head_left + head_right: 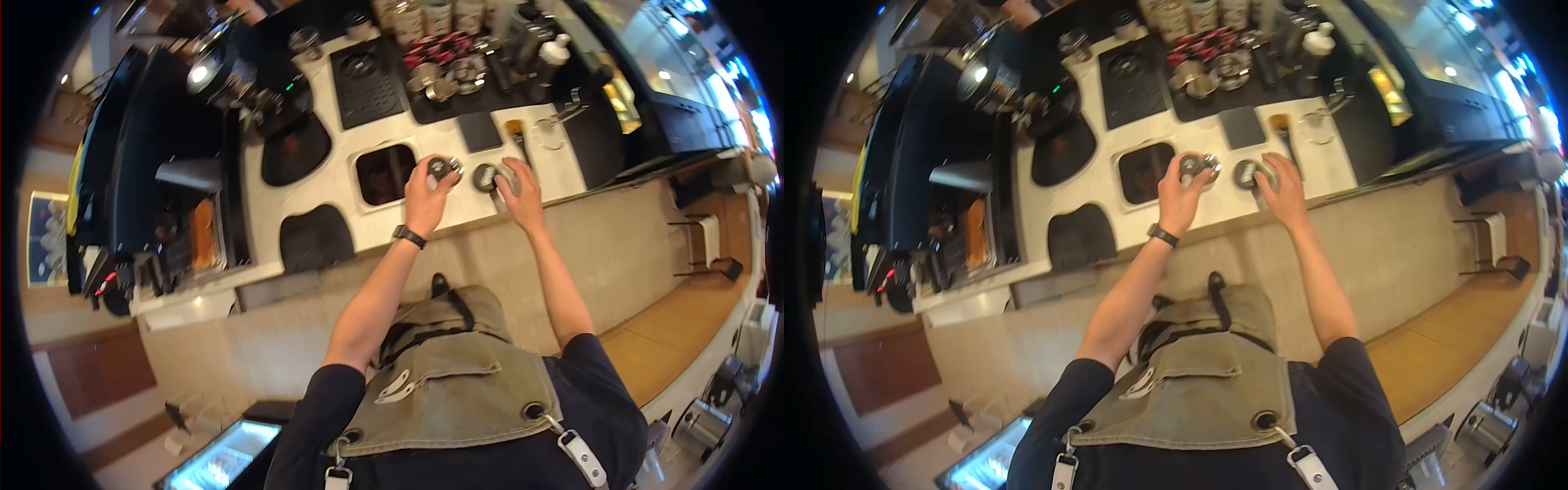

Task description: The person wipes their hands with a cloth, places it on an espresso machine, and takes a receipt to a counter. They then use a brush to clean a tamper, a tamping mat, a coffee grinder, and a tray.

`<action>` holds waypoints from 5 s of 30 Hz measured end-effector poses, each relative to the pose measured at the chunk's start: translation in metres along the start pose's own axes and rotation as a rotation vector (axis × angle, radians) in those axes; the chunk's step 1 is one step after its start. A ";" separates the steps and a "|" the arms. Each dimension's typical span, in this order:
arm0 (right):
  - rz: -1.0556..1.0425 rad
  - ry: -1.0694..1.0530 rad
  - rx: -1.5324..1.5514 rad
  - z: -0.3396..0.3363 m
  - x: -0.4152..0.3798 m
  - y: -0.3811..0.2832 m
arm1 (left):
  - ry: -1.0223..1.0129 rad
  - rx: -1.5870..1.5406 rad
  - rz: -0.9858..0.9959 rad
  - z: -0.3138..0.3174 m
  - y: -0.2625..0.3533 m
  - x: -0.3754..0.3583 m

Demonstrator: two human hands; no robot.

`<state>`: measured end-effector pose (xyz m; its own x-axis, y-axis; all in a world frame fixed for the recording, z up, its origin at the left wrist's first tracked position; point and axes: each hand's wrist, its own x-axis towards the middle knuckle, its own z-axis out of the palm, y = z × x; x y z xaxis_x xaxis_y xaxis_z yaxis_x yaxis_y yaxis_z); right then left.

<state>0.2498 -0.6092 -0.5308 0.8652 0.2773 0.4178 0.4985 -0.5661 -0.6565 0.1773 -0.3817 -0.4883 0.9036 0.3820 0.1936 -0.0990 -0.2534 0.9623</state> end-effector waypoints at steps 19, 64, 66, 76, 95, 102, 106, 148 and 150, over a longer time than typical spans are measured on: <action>-0.307 -0.494 0.507 0.227 -0.039 -0.229 | 0.211 0.086 -0.222 -0.327 -0.096 -0.100; -0.171 -0.610 0.293 0.237 -0.032 -0.254 | 0.014 0.400 -0.131 -0.347 -0.093 -0.084; -0.217 -0.615 0.284 0.240 -0.030 -0.252 | 0.019 0.407 -0.156 -0.346 -0.091 -0.084; -0.185 -0.595 0.212 0.240 -0.036 -0.259 | 0.010 0.451 -0.196 -0.345 -0.091 -0.085; 0.500 0.087 -0.605 0.012 0.003 0.017 | 0.198 0.203 -0.086 -0.304 0.036 -0.097; 0.504 0.146 -0.330 0.002 -0.023 0.068 | -0.308 0.089 -0.066 -0.185 0.082 -0.024; 0.683 0.143 0.226 -0.024 -0.042 -0.027 | -0.465 -0.055 -0.192 -0.117 0.062 -0.013; 0.325 -0.015 0.328 0.505 0.438 -0.178 | 0.075 -0.534 -0.572 -0.381 0.045 -0.035; 0.367 -0.043 0.247 0.502 0.438 -0.180 | 0.065 -0.523 -0.569 -0.383 0.041 -0.030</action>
<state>0.5664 0.0041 -0.5446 0.9861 0.1280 0.1060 0.1516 -0.4319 -0.8891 -0.0138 -0.0632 -0.3816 0.8496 0.3834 -0.3623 0.1748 0.4435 0.8791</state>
